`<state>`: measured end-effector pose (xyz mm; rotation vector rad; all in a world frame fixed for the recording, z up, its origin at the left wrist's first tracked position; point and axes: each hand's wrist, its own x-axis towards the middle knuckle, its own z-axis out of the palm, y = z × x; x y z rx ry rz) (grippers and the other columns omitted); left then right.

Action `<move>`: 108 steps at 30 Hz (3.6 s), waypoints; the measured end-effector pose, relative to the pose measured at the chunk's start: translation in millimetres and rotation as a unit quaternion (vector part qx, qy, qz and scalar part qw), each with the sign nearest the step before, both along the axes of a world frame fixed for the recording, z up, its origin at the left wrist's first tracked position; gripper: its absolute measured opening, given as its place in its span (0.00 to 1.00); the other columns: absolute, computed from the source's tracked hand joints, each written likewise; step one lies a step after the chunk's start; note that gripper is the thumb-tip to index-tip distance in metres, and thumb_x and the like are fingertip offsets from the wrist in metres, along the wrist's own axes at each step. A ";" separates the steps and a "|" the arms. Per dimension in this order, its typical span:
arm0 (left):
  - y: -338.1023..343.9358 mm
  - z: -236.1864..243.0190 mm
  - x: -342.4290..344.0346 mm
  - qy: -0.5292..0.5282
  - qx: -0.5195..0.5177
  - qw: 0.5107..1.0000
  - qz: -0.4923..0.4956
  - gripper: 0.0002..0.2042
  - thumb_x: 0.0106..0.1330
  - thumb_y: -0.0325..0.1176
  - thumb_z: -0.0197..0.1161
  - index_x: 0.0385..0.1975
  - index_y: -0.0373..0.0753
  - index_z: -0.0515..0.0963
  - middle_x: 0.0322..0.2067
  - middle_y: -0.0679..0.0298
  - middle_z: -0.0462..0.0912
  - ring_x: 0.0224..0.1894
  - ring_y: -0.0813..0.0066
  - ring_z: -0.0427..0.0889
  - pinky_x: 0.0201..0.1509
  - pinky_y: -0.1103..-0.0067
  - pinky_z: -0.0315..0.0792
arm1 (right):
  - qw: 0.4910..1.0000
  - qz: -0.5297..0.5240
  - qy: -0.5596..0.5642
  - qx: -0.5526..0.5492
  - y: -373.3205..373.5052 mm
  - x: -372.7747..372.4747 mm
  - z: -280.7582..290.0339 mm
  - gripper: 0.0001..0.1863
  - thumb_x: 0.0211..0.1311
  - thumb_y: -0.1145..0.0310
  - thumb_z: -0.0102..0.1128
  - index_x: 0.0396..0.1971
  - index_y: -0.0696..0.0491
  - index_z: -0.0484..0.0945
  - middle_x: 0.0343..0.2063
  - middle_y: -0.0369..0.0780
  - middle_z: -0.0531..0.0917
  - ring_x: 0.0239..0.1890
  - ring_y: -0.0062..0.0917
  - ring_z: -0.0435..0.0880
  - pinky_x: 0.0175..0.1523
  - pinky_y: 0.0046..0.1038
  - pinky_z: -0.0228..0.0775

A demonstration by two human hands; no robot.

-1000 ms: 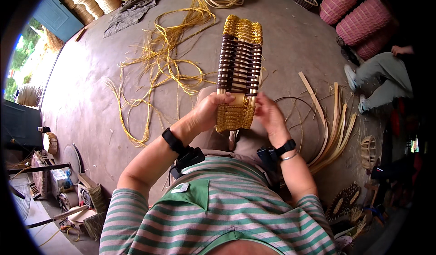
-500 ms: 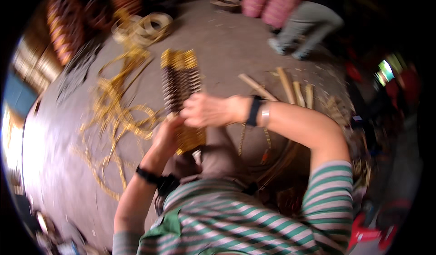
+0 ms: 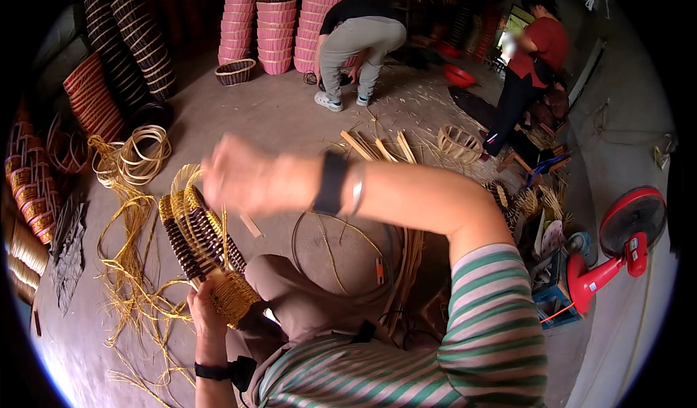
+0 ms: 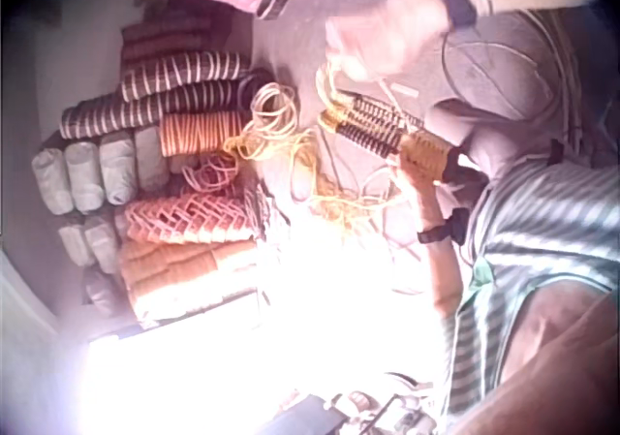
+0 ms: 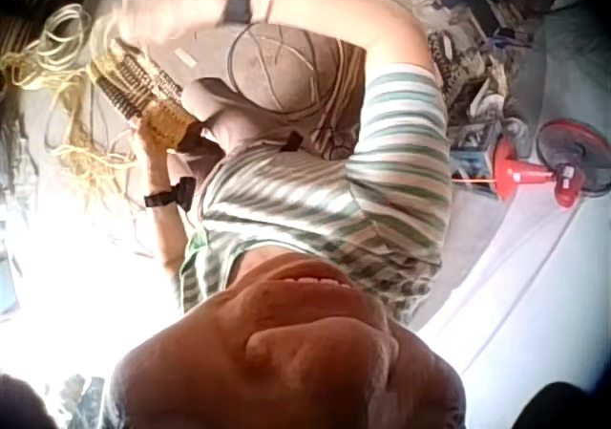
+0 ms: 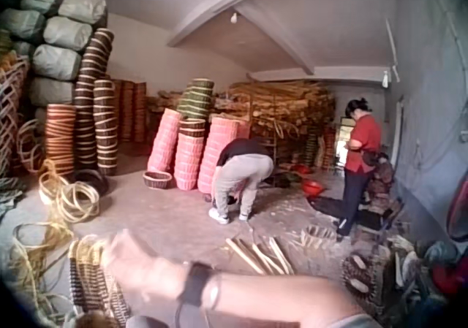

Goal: The person is weaving a decorative basket rim by hand using yellow and brown flexible strips, pulling the strips through the weave and tightening them.

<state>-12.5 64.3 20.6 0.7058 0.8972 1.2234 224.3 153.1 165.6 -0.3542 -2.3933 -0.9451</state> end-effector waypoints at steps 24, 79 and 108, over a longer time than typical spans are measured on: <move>-9.3 2.8 8.5 0.008 0.009 1.000 -0.002 0.11 0.55 0.34 0.56 0.34 0.33 0.75 0.28 0.62 0.78 0.27 0.73 0.77 0.33 0.78 0.73 | 0.860 -0.085 0.023 -0.502 -51.6 -46.4 -85.6 0.06 0.48 0.71 0.57 0.21 0.58 0.75 0.18 0.48 0.77 0.21 0.42 0.79 0.29 0.40 0.70; -10.9 -6.0 14.9 0.065 0.104 0.992 0.020 0.11 0.57 0.29 0.62 0.37 0.32 0.72 0.30 0.65 0.78 0.31 0.80 0.77 0.36 0.80 0.74 | 0.574 -0.143 0.033 -0.806 -17.5 -92.4 -69.9 0.12 0.57 0.69 0.54 0.19 0.59 0.79 0.18 0.32 0.78 0.20 0.11 0.68 0.25 0.19 0.60; -2.6 -27.3 11.2 0.052 0.066 0.992 0.092 0.09 0.57 0.25 0.57 0.37 0.34 0.73 0.33 0.66 0.78 0.33 0.79 0.76 0.38 0.81 0.71 | 0.921 -0.074 0.027 -0.382 -49.4 -78.1 -93.8 0.04 0.42 0.69 0.55 0.20 0.53 0.73 0.25 0.43 0.74 0.32 0.36 0.75 0.38 0.38 0.64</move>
